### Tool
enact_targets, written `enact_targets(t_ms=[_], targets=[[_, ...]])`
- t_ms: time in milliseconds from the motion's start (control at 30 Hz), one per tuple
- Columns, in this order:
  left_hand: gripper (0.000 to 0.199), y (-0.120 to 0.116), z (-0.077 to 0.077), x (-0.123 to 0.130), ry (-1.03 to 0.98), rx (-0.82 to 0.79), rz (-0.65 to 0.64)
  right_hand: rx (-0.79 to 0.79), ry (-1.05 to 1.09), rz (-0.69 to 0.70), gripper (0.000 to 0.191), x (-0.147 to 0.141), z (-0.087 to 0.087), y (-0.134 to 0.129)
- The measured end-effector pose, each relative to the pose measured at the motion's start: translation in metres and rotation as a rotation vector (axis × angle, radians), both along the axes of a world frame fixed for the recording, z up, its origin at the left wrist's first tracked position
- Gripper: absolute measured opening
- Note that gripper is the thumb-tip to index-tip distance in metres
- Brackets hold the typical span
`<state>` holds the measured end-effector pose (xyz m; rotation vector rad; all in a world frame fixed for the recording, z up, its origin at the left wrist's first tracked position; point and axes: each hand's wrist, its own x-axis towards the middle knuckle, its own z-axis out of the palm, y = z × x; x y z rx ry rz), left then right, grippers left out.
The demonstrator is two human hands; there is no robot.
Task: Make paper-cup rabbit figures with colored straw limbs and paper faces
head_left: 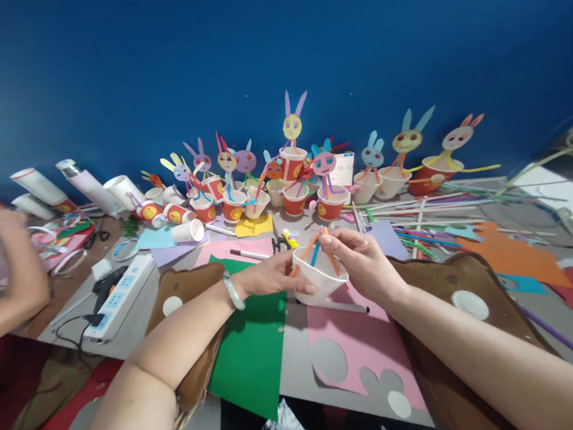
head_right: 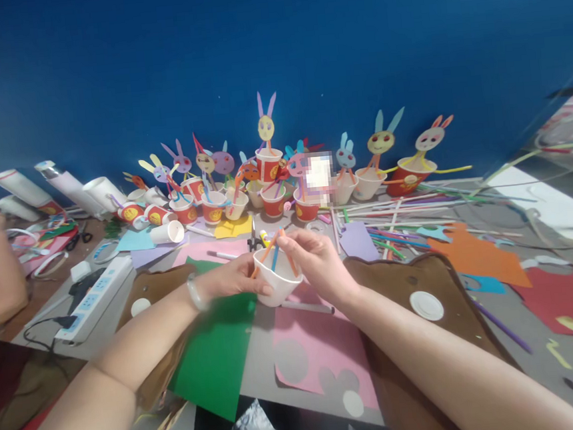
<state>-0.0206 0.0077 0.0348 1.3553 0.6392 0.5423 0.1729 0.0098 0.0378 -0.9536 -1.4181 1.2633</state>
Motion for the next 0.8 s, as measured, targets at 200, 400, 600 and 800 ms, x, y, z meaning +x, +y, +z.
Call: enact_targets(t_ms=[200,400,600,800], targets=[[0.053,-0.0001,0.0007,-0.0012,-0.018,0.069,0.023,0.117,-0.118,-0.067,0.033,0.0001,-0.004,0.0018],[0.051,-0.0002,-0.0016,-0.0013,0.03,0.065,0.001,0.274,-0.235,-0.107,0.028,-0.0015,-0.008,0.0028],[0.051,0.0005,-0.0019,-0.0032,0.007,0.069,-0.018,0.322,-0.258,-0.177,0.033,0.0,-0.0052,0.0023],[0.053,-0.0009,-0.0022,-0.0034,0.08,0.1,-0.036,0.219,-0.243,-0.112,0.039,-0.0004,-0.0034,0.0002]])
